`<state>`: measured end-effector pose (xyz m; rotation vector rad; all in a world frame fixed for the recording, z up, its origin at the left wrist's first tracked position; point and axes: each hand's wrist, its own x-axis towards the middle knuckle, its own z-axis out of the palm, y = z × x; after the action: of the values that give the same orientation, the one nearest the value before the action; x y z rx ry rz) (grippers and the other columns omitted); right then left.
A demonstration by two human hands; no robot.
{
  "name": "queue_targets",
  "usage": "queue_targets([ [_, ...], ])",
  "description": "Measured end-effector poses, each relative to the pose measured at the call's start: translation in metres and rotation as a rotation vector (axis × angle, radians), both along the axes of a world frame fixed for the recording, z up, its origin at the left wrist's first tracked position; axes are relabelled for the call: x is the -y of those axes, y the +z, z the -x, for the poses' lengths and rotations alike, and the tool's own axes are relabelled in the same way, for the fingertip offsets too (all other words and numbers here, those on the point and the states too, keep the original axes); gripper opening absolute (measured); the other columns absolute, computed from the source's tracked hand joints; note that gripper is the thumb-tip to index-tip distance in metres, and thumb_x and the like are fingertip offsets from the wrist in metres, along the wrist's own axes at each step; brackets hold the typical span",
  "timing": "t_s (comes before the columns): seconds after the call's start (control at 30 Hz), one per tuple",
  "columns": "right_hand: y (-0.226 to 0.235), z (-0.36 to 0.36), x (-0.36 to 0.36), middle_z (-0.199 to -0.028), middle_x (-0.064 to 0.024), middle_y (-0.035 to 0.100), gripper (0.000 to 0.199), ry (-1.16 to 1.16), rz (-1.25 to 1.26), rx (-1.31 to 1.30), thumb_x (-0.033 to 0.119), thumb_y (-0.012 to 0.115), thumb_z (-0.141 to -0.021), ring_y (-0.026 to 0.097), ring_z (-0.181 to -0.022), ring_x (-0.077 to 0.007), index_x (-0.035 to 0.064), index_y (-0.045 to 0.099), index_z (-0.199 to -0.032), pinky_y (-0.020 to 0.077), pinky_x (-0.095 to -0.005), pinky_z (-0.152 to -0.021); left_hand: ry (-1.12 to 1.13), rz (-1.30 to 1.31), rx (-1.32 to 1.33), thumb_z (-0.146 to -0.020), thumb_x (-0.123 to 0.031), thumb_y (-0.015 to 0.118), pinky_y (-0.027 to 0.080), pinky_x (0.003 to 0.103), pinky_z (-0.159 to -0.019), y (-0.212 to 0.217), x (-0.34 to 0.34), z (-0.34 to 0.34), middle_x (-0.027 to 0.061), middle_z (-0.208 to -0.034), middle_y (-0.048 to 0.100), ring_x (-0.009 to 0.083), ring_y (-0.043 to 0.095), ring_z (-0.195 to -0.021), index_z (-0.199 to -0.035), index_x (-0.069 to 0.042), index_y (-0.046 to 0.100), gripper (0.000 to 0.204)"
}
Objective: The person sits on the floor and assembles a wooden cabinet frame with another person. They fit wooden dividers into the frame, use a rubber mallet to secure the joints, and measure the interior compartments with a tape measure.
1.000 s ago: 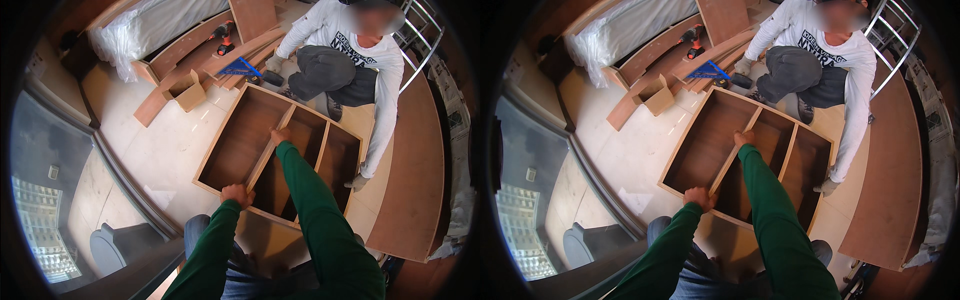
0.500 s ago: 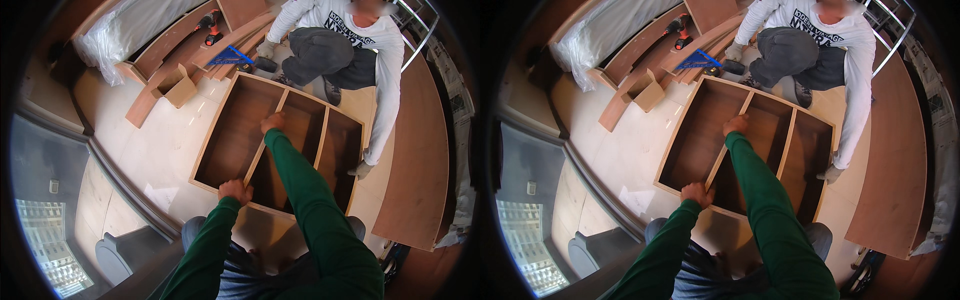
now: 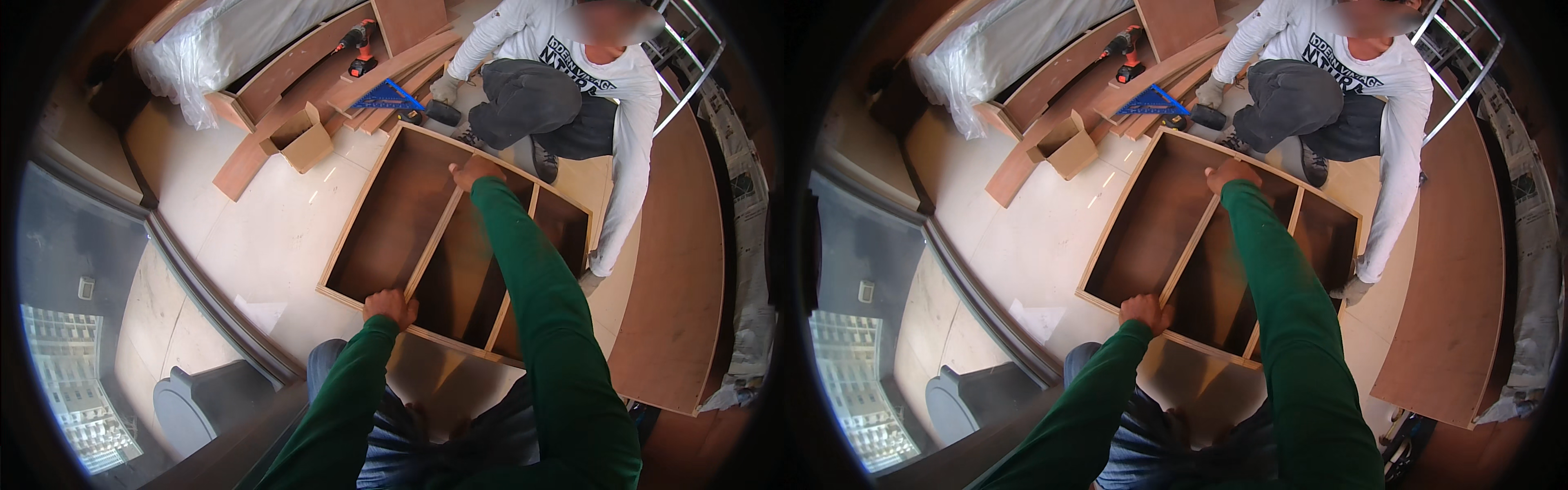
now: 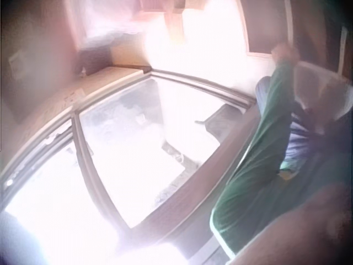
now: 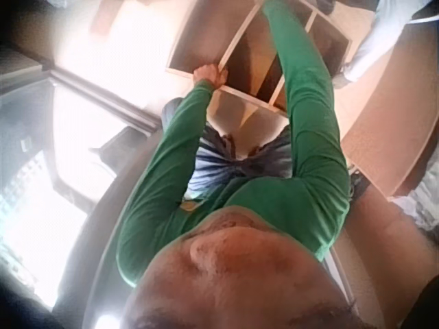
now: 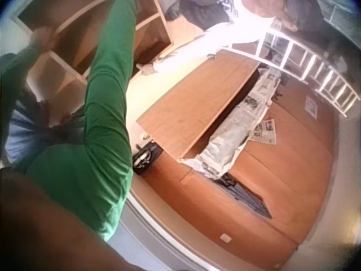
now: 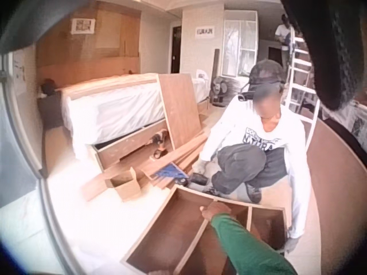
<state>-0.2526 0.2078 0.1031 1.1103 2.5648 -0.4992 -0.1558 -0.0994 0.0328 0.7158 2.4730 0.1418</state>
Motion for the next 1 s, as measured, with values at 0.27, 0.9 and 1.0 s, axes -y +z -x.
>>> queue_targets([
  [0.27, 0.060, 0.047, -0.044, -0.108, -0.0196, 0.070, 0.041, 0.325, 0.030, -0.068, 0.037, 0.063, -0.090, 0.067, -0.105, -0.0335, 0.0047, 0.068, -0.116, 0.0521, -0.0438, -0.090, 0.055, -0.040, 0.031, -0.082, -0.049, 0.062, 0.057, 0.045, -0.079, -0.002, -0.008, 0.002, 0.0197, -0.084, 0.072, 0.0348, 0.072, -0.083, -0.085, -0.003, 0.074, 0.048],
  [0.9, 0.084, -0.260, 0.069, -0.135, -0.0196, 0.057, 0.062, 0.098, 1.090, -0.618, 0.047, 0.046, -0.103, 0.061, -0.115, -0.0240, -0.0020, 0.046, -0.141, 0.0458, -0.0353, -0.101, 0.118, 0.085, 0.029, -0.082, -0.054, 0.064, 0.054, 0.040, -0.087, 0.019, -0.016, -0.006, 0.0180, -0.095, 0.073, 0.0317, 0.071, -0.095, -0.096, -0.003, 0.075, 0.054],
  [1.0, 0.125, -0.267, 0.118, -0.127, -0.0158, 0.062, 0.055, 0.605, 0.355, -0.436, 0.048, 0.055, -0.097, 0.054, -0.120, -0.0381, 0.0074, 0.058, -0.133, 0.0381, -0.0489, -0.106, 0.117, 0.114, -0.002, -0.083, -0.057, 0.062, 0.054, 0.040, -0.089, 0.009, -0.013, -0.007, 0.0183, -0.097, 0.073, 0.0317, 0.070, -0.098, -0.097, -0.003, 0.075, 0.057],
])
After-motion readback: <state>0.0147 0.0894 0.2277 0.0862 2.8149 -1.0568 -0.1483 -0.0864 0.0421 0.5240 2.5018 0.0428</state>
